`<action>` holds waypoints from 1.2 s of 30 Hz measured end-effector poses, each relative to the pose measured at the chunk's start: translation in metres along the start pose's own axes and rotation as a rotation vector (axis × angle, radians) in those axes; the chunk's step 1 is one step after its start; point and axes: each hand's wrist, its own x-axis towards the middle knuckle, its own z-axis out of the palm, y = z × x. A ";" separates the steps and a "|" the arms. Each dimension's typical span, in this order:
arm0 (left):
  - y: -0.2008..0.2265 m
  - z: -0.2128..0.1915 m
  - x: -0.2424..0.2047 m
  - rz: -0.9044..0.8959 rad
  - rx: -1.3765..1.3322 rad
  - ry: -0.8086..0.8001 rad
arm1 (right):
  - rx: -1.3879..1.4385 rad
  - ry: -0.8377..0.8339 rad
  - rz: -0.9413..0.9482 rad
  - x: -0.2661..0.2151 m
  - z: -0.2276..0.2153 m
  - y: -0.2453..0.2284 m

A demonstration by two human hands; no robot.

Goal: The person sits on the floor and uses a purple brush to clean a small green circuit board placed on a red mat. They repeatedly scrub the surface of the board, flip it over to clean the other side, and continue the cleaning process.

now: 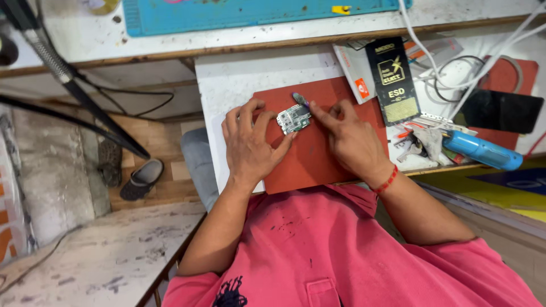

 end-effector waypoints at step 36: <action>0.002 0.003 0.001 0.010 0.023 -0.001 | 0.029 -0.067 0.012 -0.002 -0.004 0.002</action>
